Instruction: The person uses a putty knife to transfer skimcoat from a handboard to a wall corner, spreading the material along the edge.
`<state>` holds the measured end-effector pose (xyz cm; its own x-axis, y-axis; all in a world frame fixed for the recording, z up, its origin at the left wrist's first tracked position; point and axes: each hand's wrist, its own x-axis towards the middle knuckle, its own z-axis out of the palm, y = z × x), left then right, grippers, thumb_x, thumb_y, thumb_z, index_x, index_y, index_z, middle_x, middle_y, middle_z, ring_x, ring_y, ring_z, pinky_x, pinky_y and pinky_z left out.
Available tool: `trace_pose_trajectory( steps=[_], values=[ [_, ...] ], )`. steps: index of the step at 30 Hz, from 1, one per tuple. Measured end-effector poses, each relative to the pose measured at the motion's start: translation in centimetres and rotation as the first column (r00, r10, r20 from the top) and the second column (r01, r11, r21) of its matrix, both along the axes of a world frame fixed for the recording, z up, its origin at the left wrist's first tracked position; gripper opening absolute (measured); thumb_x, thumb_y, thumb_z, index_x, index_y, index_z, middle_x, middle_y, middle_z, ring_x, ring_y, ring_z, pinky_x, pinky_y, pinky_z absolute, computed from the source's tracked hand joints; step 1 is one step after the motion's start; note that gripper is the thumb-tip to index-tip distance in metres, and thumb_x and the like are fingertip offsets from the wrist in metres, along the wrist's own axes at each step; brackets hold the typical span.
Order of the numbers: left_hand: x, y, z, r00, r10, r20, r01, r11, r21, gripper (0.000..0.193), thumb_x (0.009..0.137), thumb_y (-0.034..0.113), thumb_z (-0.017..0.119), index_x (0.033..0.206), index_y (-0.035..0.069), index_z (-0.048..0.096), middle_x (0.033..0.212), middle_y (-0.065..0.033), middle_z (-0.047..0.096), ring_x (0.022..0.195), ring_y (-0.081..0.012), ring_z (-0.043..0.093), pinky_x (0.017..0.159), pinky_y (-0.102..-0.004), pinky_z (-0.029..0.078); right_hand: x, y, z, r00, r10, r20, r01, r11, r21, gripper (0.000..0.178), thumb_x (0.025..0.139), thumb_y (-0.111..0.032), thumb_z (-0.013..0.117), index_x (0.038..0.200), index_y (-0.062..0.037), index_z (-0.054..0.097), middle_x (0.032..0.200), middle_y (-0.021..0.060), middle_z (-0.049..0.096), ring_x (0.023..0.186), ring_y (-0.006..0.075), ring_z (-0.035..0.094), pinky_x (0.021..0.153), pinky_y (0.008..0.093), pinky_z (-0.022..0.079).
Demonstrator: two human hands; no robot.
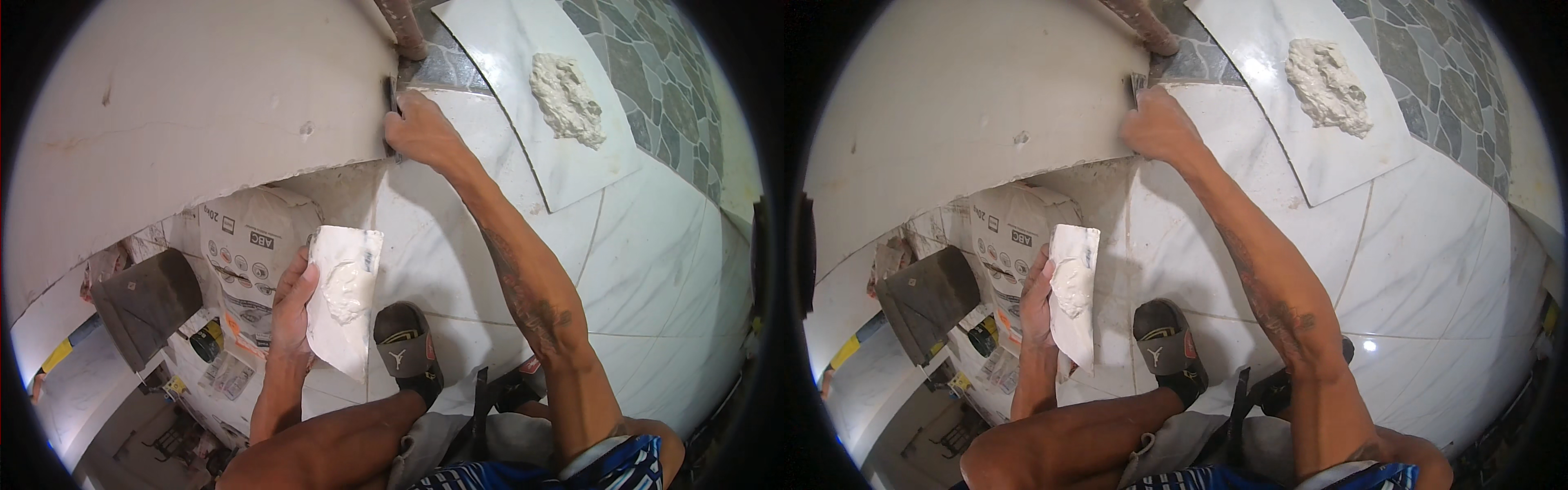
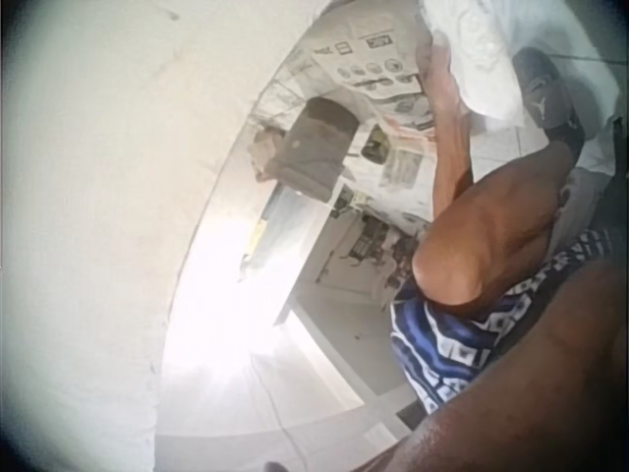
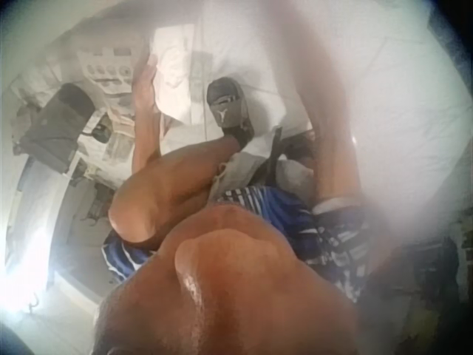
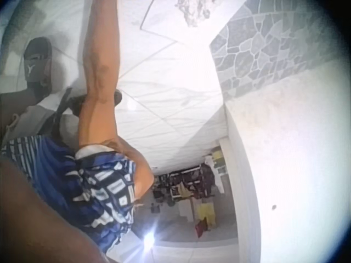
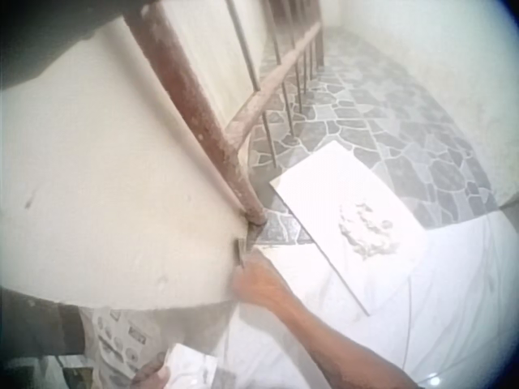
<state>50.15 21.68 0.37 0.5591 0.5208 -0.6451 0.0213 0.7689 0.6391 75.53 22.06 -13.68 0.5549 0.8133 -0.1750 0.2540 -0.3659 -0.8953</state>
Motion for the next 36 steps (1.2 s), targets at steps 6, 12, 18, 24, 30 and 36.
trace_pose_trajectory(
  steps=[6, 12, 18, 24, 30, 36],
  values=[
    [0.3, 0.0, 0.1, 0.999, -0.03, -0.045, 0.032, 0.999, 0.034, 0.033, 0.099, 0.016, 0.043, 0.126, -0.002, 0.048, 0.116, -0.0115, 0.06, 0.098, -0.0164, 0.062, 0.083, -0.0281, 0.05, -0.4, -3.7, 3.2, 0.992, -0.009, -0.122, 0.023, 0.993, 0.114, 0.029, 0.083, -0.018, 0.049, 0.093, 0.0072, 0.057, 0.082, 0.022, 0.058, 0.076, 0.0308, 0.056, 0.074, 0.0383, 0.046],
    [0.5, 0.1, -0.1, 0.998, -0.065, 0.023, 0.063, 0.996, 0.07, 0.034, 0.099, 0.015, 0.041, 0.127, -0.002, 0.048, 0.116, -0.0124, 0.06, 0.1, -0.0173, 0.062, 0.084, -0.0287, 0.051, 1.1, -5.6, 2.5, 0.872, -0.259, -0.415, 0.236, 0.966, -0.107, 0.023, 0.082, -0.017, 0.051, 0.084, 0.0045, 0.058, 0.066, 0.0064, 0.054, 0.061, 0.0134, 0.048, 0.058, 0.0318, 0.042],
    [0.7, -0.4, -0.1, 0.999, -0.033, 0.019, 0.032, 0.999, 0.042, 0.034, 0.099, 0.015, 0.041, 0.127, -0.002, 0.048, 0.116, -0.0132, 0.06, 0.102, -0.018, 0.062, 0.087, -0.0289, 0.05, 0.7, -3.5, 0.9, 0.916, -0.183, -0.356, 0.132, 0.978, -0.162, 0.028, 0.083, -0.022, 0.051, 0.082, 0.0053, 0.057, 0.068, 0.0103, 0.057, 0.063, 0.0168, 0.051, 0.061, 0.0338, 0.043],
    [0.7, -0.5, 0.3, 0.998, -0.049, 0.027, 0.047, 0.997, 0.064, 0.034, 0.098, 0.016, 0.042, 0.126, -0.002, 0.048, 0.117, -0.0126, 0.06, 0.103, -0.0184, 0.062, 0.089, -0.0292, 0.049, 0.7, -2.2, 0.8, 0.945, -0.149, -0.291, 0.134, 0.988, -0.07, 0.034, 0.088, -0.026, 0.051, 0.085, 0.0061, 0.06, 0.071, 0.0128, 0.059, 0.068, 0.0195, 0.054, 0.067, 0.0372, 0.045],
    [0.6, -0.2, 0.2, 0.998, -0.06, 0.031, 0.058, 0.996, 0.068, 0.034, 0.099, 0.016, 0.042, 0.126, -0.002, 0.048, 0.117, -0.0122, 0.06, 0.103, -0.0182, 0.062, 0.089, -0.0294, 0.049, 1.6, -3.7, 0.0, 0.913, -0.113, -0.392, 0.093, 0.993, -0.071, 0.034, 0.088, -0.028, 0.055, 0.088, 0.0055, 0.062, 0.076, 0.0103, 0.062, 0.072, 0.0167, 0.055, 0.069, 0.0332, 0.045],
    [-0.1, 0.0, -0.4, 0.998, -0.032, 0.053, 0.03, 0.999, 0.034, 0.035, 0.099, 0.017, 0.041, 0.127, -0.003, 0.048, 0.118, -0.0128, 0.06, 0.102, -0.0184, 0.062, 0.088, -0.0297, 0.05, 1.5, -3.5, -0.5, 0.843, -0.208, -0.496, 0.192, 0.978, -0.085, 0.031, 0.087, -0.023, 0.052, 0.091, 0.0065, 0.061, 0.08, 0.0144, 0.063, 0.074, 0.0212, 0.056, 0.071, 0.0377, 0.046]
  ],
)
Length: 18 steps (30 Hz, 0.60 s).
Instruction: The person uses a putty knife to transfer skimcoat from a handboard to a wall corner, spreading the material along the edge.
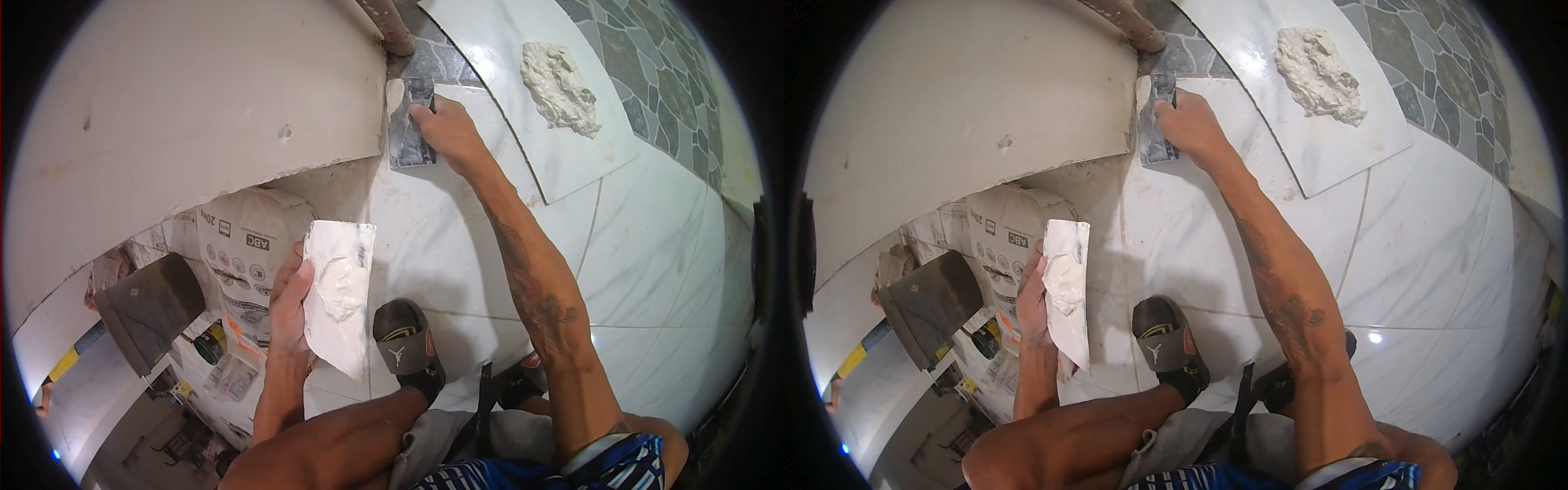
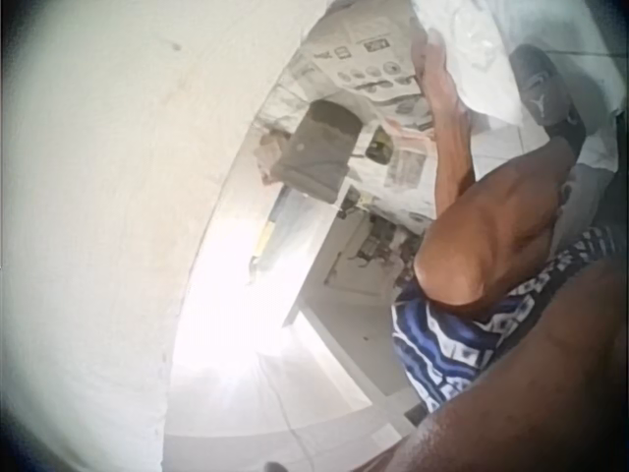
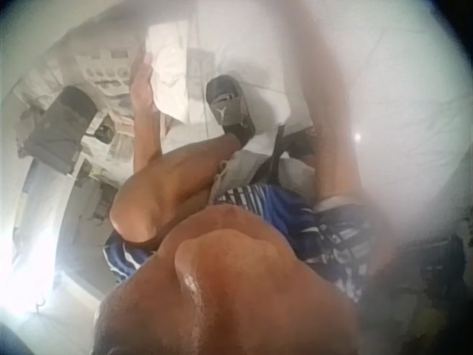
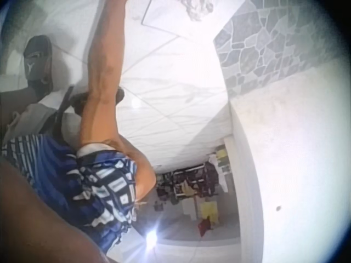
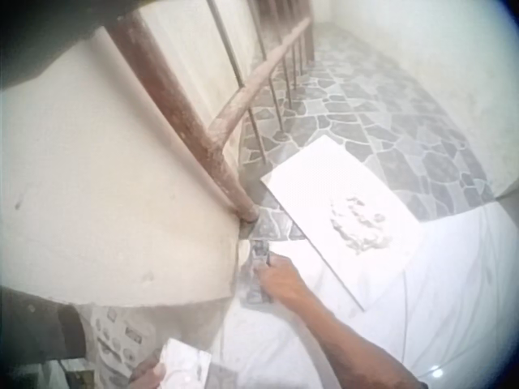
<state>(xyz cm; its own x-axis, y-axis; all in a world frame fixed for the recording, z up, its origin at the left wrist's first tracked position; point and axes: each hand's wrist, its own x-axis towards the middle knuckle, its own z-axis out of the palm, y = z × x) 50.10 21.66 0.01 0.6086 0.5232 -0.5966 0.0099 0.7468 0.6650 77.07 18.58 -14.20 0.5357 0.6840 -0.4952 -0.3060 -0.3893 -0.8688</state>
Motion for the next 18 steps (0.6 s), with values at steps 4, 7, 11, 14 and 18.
trace_pose_trajectory(
  steps=[4, 7, 11, 14, 18],
  values=[
    [0.1, -0.1, 0.0, 1.0, -0.022, 0.005, 0.022, 1.0, 0.012, 0.035, 0.099, 0.016, 0.041, 0.128, -0.003, 0.047, 0.118, -0.0132, 0.06, 0.102, -0.0186, 0.062, 0.088, -0.0299, 0.05, 0.2, 0.9, 1.0, 0.994, 0.063, 0.092, -0.059, 0.997, -0.044, 0.033, 0.089, -0.028, 0.056, 0.085, 0.0042, 0.061, 0.076, 0.0056, 0.06, 0.071, 0.0126, 0.05, 0.066, 0.0298, 0.042],
    [-0.1, -0.1, 0.2, 1.0, -0.005, 0.0, 0.005, 1.0, 0.007, 0.035, 0.099, 0.016, 0.041, 0.128, -0.003, 0.047, 0.118, -0.0134, 0.06, 0.103, -0.0185, 0.062, 0.088, -0.0297, 0.05, 0.1, 0.8, 2.1, 0.991, 0.075, 0.113, -0.071, 0.997, -0.04, 0.032, 0.089, -0.028, 0.057, 0.087, 0.0041, 0.061, 0.077, 0.0056, 0.06, 0.072, 0.012, 0.051, 0.067, 0.029, 0.043],
    [0.2, -0.3, 0.3, 0.999, -0.017, 0.033, 0.017, 1.0, -0.009, 0.037, 0.099, 0.016, 0.04, 0.13, -0.003, 0.045, 0.119, -0.0133, 0.059, 0.104, -0.0186, 0.061, 0.089, -0.0299, 0.049, 0.4, 0.0, -1.0, 0.996, -0.019, -0.092, 0.029, 0.994, 0.103, 0.033, 0.088, -0.024, 0.056, 0.097, 0.0077, 0.062, 0.084, 0.0119, 0.064, 0.077, 0.0182, 0.056, 0.073, 0.0355, 0.046],
    [0.4, -0.3, 0.0, 0.999, -0.037, 0.032, 0.037, 0.999, -0.005, 0.038, 0.1, 0.016, 0.04, 0.132, -0.003, 0.044, 0.12, -0.0129, 0.059, 0.104, -0.0183, 0.061, 0.089, -0.0299, 0.049, 0.7, -0.3, -2.5, 0.994, -0.048, -0.099, 0.063, 0.987, 0.15, 0.032, 0.089, -0.024, 0.057, 0.097, 0.0065, 0.063, 0.084, 0.0088, 0.064, 0.076, 0.0164, 0.055, 0.072, 0.0341, 0.046],
    [0.7, -0.3, 0.2, 0.999, -0.051, -0.009, 0.051, 0.998, 0.029, 0.04, 0.1, 0.018, 0.039, 0.134, -0.004, 0.042, 0.121, -0.0122, 0.058, 0.104, -0.0172, 0.061, 0.089, -0.0296, 0.049, 0.5, -0.8, -1.4, 0.989, -0.024, -0.145, 0.04, 0.993, 0.107, 0.031, 0.092, -0.021, 0.058, 0.105, 0.0061, 0.063, 0.094, 0.0082, 0.066, 0.084, 0.0143, 0.059, 0.076, 0.0294, 0.046]
  ],
)
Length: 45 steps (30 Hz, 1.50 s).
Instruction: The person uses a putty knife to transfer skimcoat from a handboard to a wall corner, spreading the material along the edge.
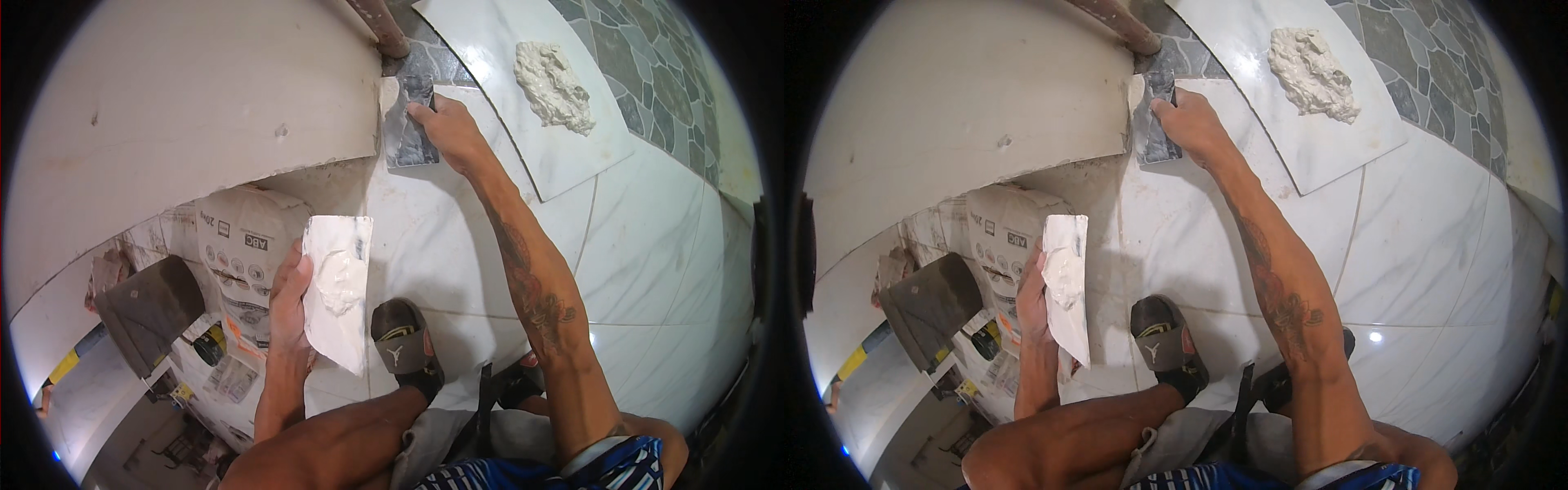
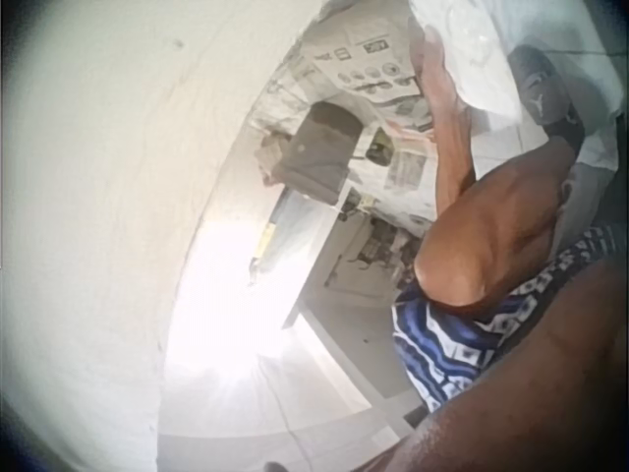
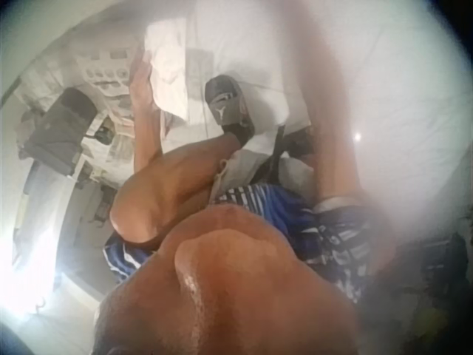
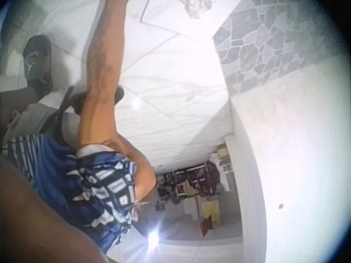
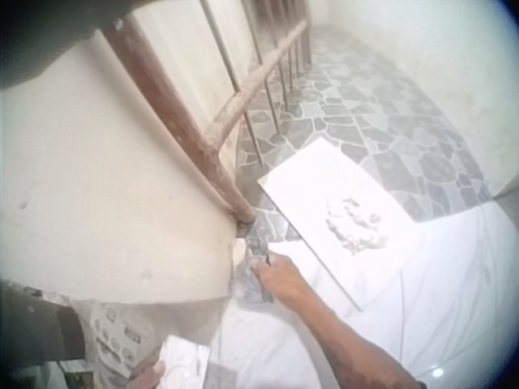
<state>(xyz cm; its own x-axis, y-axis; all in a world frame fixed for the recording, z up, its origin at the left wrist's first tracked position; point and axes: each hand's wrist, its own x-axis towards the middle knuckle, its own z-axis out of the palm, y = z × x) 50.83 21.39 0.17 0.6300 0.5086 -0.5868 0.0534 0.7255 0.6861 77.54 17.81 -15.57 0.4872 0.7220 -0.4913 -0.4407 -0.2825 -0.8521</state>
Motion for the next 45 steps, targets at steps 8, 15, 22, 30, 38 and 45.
trace_pose_trajectory(
  steps=[8, 15, 22, 30, 38, 45],
  values=[
    [2.1, -1.0, 0.7, 0.999, 0.017, -0.028, -0.016, 1.0, 0.027, 0.04, 0.1, 0.019, 0.041, 0.133, -0.003, 0.041, 0.118, -0.0136, 0.059, 0.099, -0.0182, 0.063, 0.085, -0.0307, 0.052, -1.7, 1.0, 1.6, 0.89, 0.143, 0.434, -0.09, 0.986, -0.142, 0.034, 0.088, -0.023, 0.048, 0.099, 0.0078, 0.058, 0.087, 0.0243, 0.064, 0.082, 0.0325, 0.063, 0.079, 0.0413, 0.047],
    [1.4, -1.2, 0.2, 0.999, -0.034, -0.023, 0.036, 0.996, 0.087, 0.048, 0.099, 0.018, 0.039, 0.141, -0.004, 0.033, 0.131, -0.0108, 0.052, 0.113, -0.016, 0.055, 0.097, -0.0285, 0.043, -5.7, 1.0, 4.2, 0.747, 0.093, 0.658, -0.189, 0.979, 0.077, 0.035, 0.078, -0.008, 0.043, 0.106, 0.0099, 0.053, 0.106, 0.035, 0.05, 0.1, 0.0492, 0.051, 0.095, 0.0496, 0.041],
    [1.3, -0.3, 0.4, 1.0, -0.007, 0.023, 0.005, 0.996, 0.084, 0.047, 0.1, 0.015, 0.035, 0.142, -0.003, 0.033, 0.132, -0.0094, 0.052, 0.113, -0.0153, 0.055, 0.098, -0.0283, 0.042, -3.3, -3.1, 7.9, 0.867, 0.163, 0.471, -0.199, 0.98, 0.028, 0.027, 0.085, -0.014, 0.044, 0.097, 0.0083, 0.055, 0.1, 0.0331, 0.053, 0.102, 0.0455, 0.052, 0.09, 0.0488, 0.042],
    [1.1, -1.1, 0.5, 1.0, -0.01, 0.028, 0.008, 0.998, 0.067, 0.05, 0.096, 0.017, 0.04, 0.14, -0.004, 0.033, 0.131, -0.0123, 0.052, 0.112, -0.0171, 0.057, 0.096, -0.0293, 0.045, -3.7, 0.5, 6.4, 0.722, 0.193, 0.664, -0.136, 0.981, -0.137, 0.025, 0.086, -0.014, 0.044, 0.09, 0.0082, 0.056, 0.1, 0.0313, 0.056, 0.093, 0.0466, 0.057, 0.086, 0.0495, 0.046],
    [0.4, -0.7, 0.0, 1.0, 0.015, -0.008, -0.015, 0.999, 0.033, 0.046, 0.097, 0.019, 0.042, 0.136, -0.004, 0.038, 0.127, -0.0116, 0.054, 0.11, -0.0163, 0.058, 0.094, -0.0293, 0.047, -4.2, 4.0, 3.7, 0.744, 0.148, 0.652, -0.069, 0.987, -0.145, 0.027, 0.081, -0.01, 0.048, 0.094, 0.0125, 0.055, 0.102, 0.0341, 0.057, 0.099, 0.0464, 0.055, 0.09, 0.0484, 0.044],
    [0.0, 0.0, -0.3, 0.996, 0.044, 0.084, -0.039, 0.997, -0.065, 0.036, 0.1, 0.017, 0.04, 0.13, -0.003, 0.044, 0.118, -0.0105, 0.059, 0.103, -0.0158, 0.06, 0.09, -0.0285, 0.048, -3.7, 4.4, 3.6, 0.681, 0.211, 0.702, -0.086, 0.974, -0.21, 0.035, 0.078, -0.01, 0.051, 0.1, 0.0178, 0.05, 0.105, 0.0384, 0.054, 0.099, 0.049, 0.058, 0.088, 0.0469, 0.049]
  ],
)
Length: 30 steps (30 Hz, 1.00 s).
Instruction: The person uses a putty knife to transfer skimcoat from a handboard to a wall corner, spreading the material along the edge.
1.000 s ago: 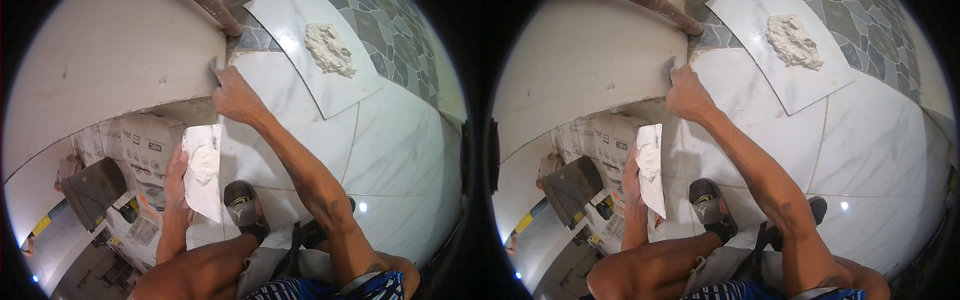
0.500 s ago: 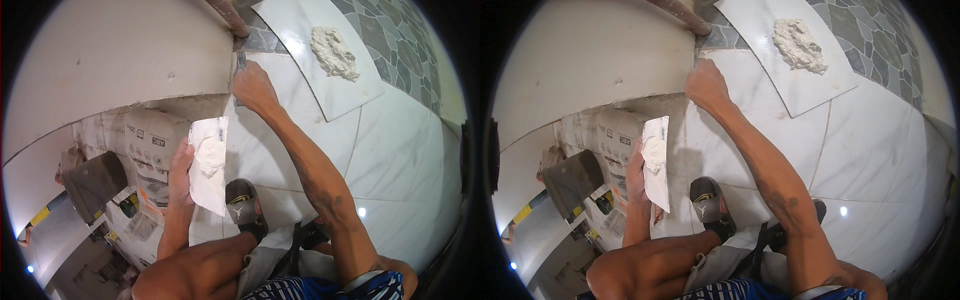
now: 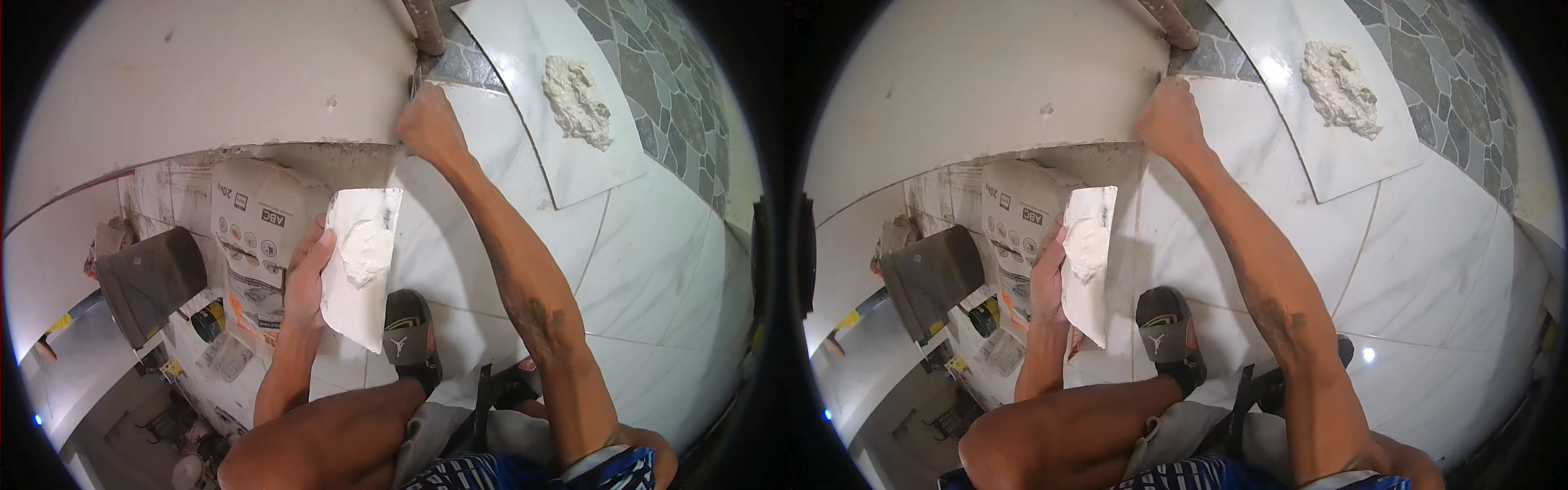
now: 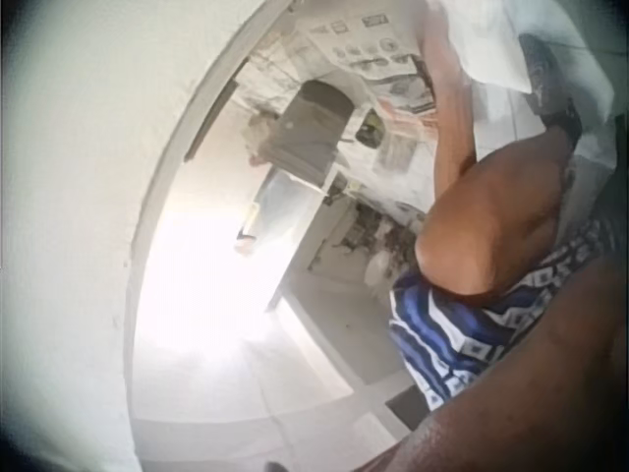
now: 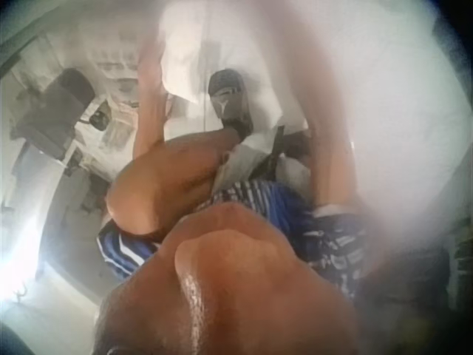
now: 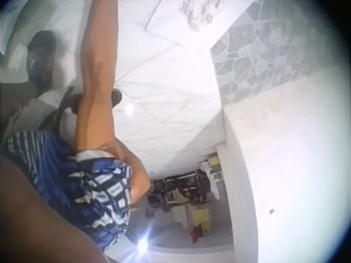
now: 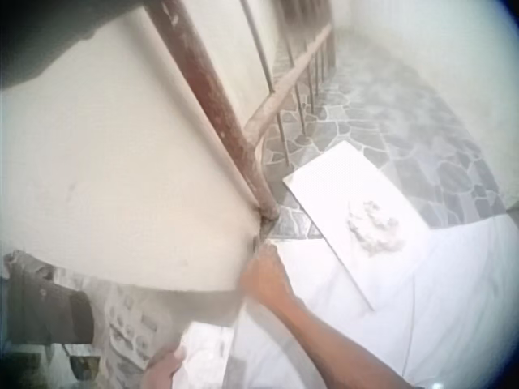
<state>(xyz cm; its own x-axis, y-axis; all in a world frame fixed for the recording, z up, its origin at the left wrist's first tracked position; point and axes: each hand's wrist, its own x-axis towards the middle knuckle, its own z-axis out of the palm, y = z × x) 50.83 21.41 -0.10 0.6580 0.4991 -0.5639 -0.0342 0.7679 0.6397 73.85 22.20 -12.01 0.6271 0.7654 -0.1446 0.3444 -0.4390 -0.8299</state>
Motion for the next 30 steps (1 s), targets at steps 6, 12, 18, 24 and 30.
trace_pose_trajectory(
  steps=[6, 12, 18, 24, 30],
  values=[
    [-1.1, 0.1, -0.1, 0.998, 0.041, -0.057, -0.038, 0.998, 0.051, 0.028, 0.098, 0.016, 0.048, 0.121, 0.001, 0.049, 0.116, -0.012, 0.062, 0.099, -0.0165, 0.063, 0.088, -0.0304, 0.051, 1.1, -0.4, 0.0, 0.967, 0.248, -0.066, -0.254, 0.959, -0.122, 0.039, 0.081, -0.013, 0.051, 0.105, 0.0168, 0.05, 0.112, 0.0369, 0.054, 0.102, 0.0479, 0.057, 0.09, 0.0467, 0.047],
    [-1.5, 0.3, -0.2, 0.995, 0.069, -0.076, -0.071, 0.997, -0.023, 0.035, 0.098, 0.015, 0.049, 0.129, 0.0, 0.046, 0.119, -0.0123, 0.061, 0.105, -0.0184, 0.062, 0.091, -0.0314, 0.05, 1.3, -2.3, 0.9, 0.987, -0.1, -0.127, 0.087, 0.991, -0.101, 0.039, 0.084, -0.015, 0.048, 0.106, 0.0162, 0.051, 0.107, 0.038, 0.056, 0.103, 0.0486, 0.057, 0.093, 0.0473, 0.044],
    [-1.6, 0.2, -0.5, 0.995, 0.074, -0.073, -0.075, 0.997, -0.014, 0.033, 0.098, 0.015, 0.049, 0.127, 0.0, 0.047, 0.119, -0.0121, 0.061, 0.104, -0.0181, 0.062, 0.091, -0.0315, 0.051, 0.7, -1.2, 1.1, 0.984, -0.065, -0.166, 0.062, 0.998, -0.025, 0.032, 0.083, -0.013, 0.046, 0.1, 0.0145, 0.053, 0.105, 0.0372, 0.057, 0.104, 0.0482, 0.056, 0.092, 0.0471, 0.045],
    [-0.9, 0.1, -0.3, 0.998, 0.058, -0.019, -0.058, 0.998, -0.027, 0.03, 0.098, 0.015, 0.049, 0.124, 0.001, 0.049, 0.117, -0.0114, 0.061, 0.102, -0.0171, 0.063, 0.089, -0.0312, 0.051, 1.5, 0.2, -0.4, 0.999, -0.029, -0.033, 0.03, 0.999, 0.023, 0.03, 0.079, -0.01, 0.048, 0.095, 0.0152, 0.054, 0.103, 0.0377, 0.058, 0.102, 0.0478, 0.058, 0.091, 0.0466, 0.045],
    [-1.4, 0.2, -0.4, 0.997, 0.065, -0.04, -0.066, 0.997, -0.031, 0.028, 0.098, 0.015, 0.049, 0.123, 0.002, 0.05, 0.115, -0.0107, 0.062, 0.101, -0.0163, 0.063, 0.087, -0.0302, 0.052, 1.8, -1.3, 0.7, 0.987, -0.105, -0.122, 0.098, 0.993, -0.064, 0.032, 0.08, -0.013, 0.048, 0.094, 0.0151, 0.055, 0.101, 0.0379, 0.059, 0.101, 0.0479, 0.058, 0.091, 0.0458, 0.046]
  ],
)
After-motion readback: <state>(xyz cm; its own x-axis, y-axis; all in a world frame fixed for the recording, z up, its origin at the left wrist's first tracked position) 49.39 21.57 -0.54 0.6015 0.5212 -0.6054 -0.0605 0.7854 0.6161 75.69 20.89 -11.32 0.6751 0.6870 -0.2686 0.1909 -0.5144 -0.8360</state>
